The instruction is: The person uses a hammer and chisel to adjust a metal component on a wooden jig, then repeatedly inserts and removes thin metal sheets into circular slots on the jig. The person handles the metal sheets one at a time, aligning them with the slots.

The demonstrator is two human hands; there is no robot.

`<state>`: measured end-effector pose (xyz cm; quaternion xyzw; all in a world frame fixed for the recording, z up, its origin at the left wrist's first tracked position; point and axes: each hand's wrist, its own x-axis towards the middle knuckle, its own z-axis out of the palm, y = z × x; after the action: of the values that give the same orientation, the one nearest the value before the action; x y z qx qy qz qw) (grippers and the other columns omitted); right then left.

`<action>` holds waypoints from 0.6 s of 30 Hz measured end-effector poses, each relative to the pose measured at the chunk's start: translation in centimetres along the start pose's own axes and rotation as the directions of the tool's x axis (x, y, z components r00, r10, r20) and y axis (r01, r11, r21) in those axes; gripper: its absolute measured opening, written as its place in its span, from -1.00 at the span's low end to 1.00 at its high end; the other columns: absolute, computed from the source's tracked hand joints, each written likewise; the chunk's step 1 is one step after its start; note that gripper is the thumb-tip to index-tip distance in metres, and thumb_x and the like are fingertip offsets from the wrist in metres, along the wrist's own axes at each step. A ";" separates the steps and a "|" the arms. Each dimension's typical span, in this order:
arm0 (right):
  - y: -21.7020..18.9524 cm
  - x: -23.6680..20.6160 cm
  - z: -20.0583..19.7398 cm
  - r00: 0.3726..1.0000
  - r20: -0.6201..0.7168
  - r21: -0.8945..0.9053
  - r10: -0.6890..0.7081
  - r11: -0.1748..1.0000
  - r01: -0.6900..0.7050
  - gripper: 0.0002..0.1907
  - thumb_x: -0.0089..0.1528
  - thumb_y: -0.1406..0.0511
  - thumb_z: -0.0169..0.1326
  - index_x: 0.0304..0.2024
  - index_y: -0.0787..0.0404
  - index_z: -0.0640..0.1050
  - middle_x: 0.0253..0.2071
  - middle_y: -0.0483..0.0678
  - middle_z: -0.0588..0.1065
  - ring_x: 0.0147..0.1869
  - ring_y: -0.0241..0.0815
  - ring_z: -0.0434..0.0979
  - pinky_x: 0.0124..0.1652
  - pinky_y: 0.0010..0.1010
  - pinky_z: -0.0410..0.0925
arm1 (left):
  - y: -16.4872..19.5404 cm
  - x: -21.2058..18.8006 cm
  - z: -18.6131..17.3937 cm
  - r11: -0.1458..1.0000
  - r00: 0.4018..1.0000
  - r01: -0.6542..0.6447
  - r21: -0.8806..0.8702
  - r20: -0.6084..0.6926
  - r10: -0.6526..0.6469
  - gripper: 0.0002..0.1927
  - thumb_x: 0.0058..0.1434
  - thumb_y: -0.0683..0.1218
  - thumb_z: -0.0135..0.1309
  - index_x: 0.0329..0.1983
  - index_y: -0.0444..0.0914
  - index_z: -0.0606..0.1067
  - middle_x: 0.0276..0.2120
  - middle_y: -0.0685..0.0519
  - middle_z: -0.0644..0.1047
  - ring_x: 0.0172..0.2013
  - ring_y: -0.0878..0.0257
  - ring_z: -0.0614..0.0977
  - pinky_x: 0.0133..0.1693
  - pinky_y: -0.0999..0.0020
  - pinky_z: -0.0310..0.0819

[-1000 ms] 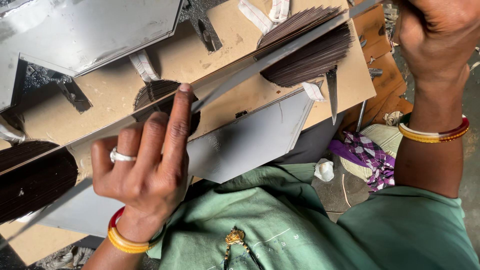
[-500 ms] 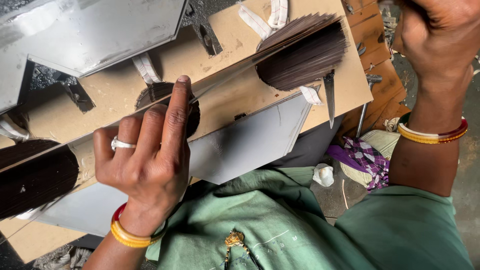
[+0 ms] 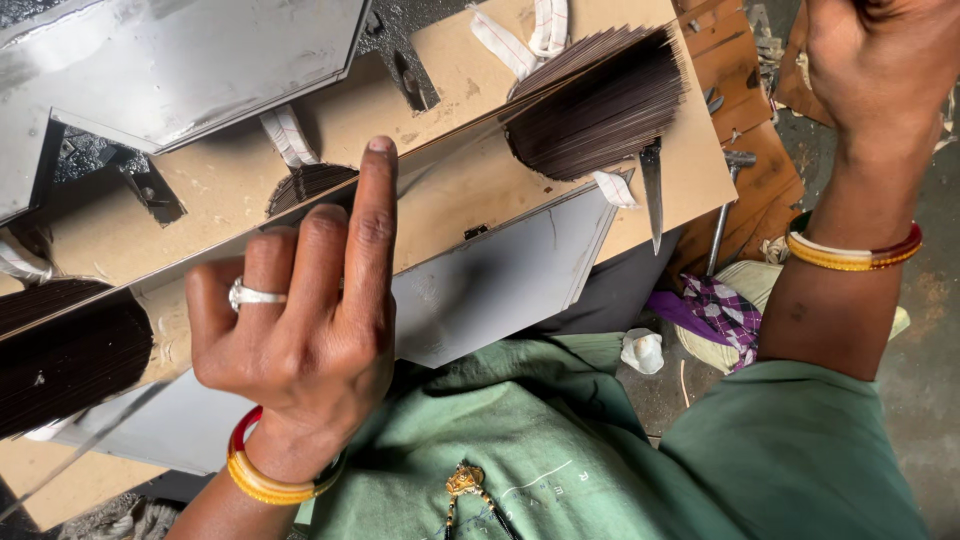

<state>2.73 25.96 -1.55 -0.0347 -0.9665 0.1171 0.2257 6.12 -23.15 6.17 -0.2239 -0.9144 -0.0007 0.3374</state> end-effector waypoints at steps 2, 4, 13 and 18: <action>0.3 -0.1 0.3 1.000 0.003 0.008 -0.010 1.000 0.010 -0.80 0.46 0.49 -0.08 0.02 0.40 0.57 -0.04 0.11 0.52 -0.05 -0.10 0.54 -0.08 -0.35 0.39 | -0.2 0.4 1.1 1.000 0.999 0.019 -0.021 -0.040 -0.019 -0.71 0.49 -0.14 0.21 0.24 -0.07 0.63 -0.42 0.22 0.51 -0.43 0.37 0.36 -0.34 0.37 0.08; 0.4 -0.5 0.3 0.999 0.019 0.027 -0.047 0.999 0.046 -0.80 0.47 0.49 -0.08 0.03 0.40 0.56 -0.03 0.11 0.52 -0.04 -0.09 0.54 -0.07 -0.34 0.39 | -0.3 0.3 1.7 0.997 0.998 0.038 -0.062 -0.042 -0.041 -0.72 0.50 -0.12 0.23 0.24 -0.05 0.63 -0.44 0.23 0.52 -0.45 0.39 0.34 -0.35 0.37 0.08; -0.1 -0.4 0.2 0.998 -0.015 0.038 -0.056 0.998 0.057 -0.78 0.50 0.46 -0.12 0.06 0.41 0.54 0.01 0.12 0.51 -0.01 -0.08 0.54 -0.04 -0.33 0.40 | -0.2 0.2 1.5 0.992 0.999 0.036 -0.120 -0.008 -0.037 -0.70 0.47 -0.15 0.22 0.24 -0.08 0.63 -0.44 0.20 0.46 -0.39 0.34 0.37 -0.29 0.33 0.12; -2.7 -1.1 1.5 0.978 0.002 0.192 -0.206 0.960 0.202 -0.77 0.51 0.45 -0.14 0.08 0.41 0.53 0.04 0.13 0.50 0.02 -0.07 0.53 -0.02 -0.32 0.40 | -2.5 -0.5 1.6 0.985 0.996 -0.014 -0.174 0.079 0.028 -0.93 0.43 -0.19 0.21 -0.06 -0.23 0.58 -0.33 0.11 0.47 -0.29 0.23 0.44 -0.22 0.27 0.23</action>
<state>3.03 22.89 -2.72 0.0882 -0.9517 0.1855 0.2282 4.45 -25.36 5.05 -0.2620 -0.9214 -0.0673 0.2791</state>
